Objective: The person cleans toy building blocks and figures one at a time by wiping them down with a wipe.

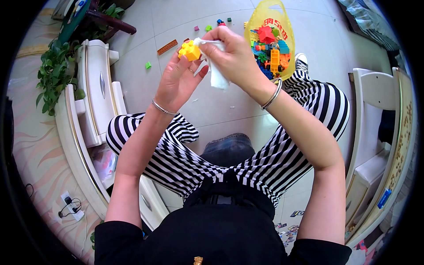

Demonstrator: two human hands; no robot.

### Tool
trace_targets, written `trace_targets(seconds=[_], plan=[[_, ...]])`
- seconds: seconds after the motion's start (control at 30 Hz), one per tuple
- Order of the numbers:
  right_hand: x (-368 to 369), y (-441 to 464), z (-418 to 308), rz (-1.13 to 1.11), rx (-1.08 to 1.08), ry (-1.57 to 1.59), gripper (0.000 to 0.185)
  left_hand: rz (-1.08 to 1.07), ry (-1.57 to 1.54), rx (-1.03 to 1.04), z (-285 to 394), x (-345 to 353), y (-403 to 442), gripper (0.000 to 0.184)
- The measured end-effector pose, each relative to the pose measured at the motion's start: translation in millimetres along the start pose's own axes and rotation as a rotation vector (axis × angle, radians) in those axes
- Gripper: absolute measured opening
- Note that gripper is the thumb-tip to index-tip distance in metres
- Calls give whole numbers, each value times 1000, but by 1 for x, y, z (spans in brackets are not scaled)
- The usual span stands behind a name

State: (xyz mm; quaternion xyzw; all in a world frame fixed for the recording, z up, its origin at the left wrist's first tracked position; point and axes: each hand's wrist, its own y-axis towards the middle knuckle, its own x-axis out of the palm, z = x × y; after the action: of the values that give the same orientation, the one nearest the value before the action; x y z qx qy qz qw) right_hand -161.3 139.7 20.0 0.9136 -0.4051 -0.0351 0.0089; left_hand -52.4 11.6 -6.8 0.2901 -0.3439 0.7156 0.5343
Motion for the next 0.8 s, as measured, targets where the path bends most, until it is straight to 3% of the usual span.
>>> trace_targets(seconds=[0.13, 0.17, 0.23, 0.3, 0.37, 0.4, 0.5, 0.53, 0.73, 0.8], plan=[[1, -10, -3, -201, -158, -73, 14, 28, 184, 133, 7, -4, 4, 38], [-1, -9, -4, -201, -156, -72, 14, 30, 184, 131, 10, -6, 5, 38], [-9, -4, -6, -90, -243, -176, 12, 15, 541, 207, 16, -4, 5, 38], [-14, 1, -6, -72, -225, -167, 11, -1, 620, 219, 18, 4, 1, 39], [-17, 4, -7, -147, -479, -335, 11, -18, 701, 231, 18, 8, -2, 39], [-15, 4, -4, -159, -497, -358, 11, -32, 716, 223, 17, 9, -3, 40], [-18, 5, -1, -144, -443, -420, 12, -69, 751, 220, 16, 7, -3, 42], [-21, 5, -4, -111, -327, -470, 12, -91, 770, 228, 15, 6, -3, 42], [-13, -2, -13, -214, -260, -343, 16, -117, 944, 320, 11, 1, 1, 41], [-17, 2, -8, -170, -218, -447, 16, -111, 972, 315, 12, 2, -1, 41]])
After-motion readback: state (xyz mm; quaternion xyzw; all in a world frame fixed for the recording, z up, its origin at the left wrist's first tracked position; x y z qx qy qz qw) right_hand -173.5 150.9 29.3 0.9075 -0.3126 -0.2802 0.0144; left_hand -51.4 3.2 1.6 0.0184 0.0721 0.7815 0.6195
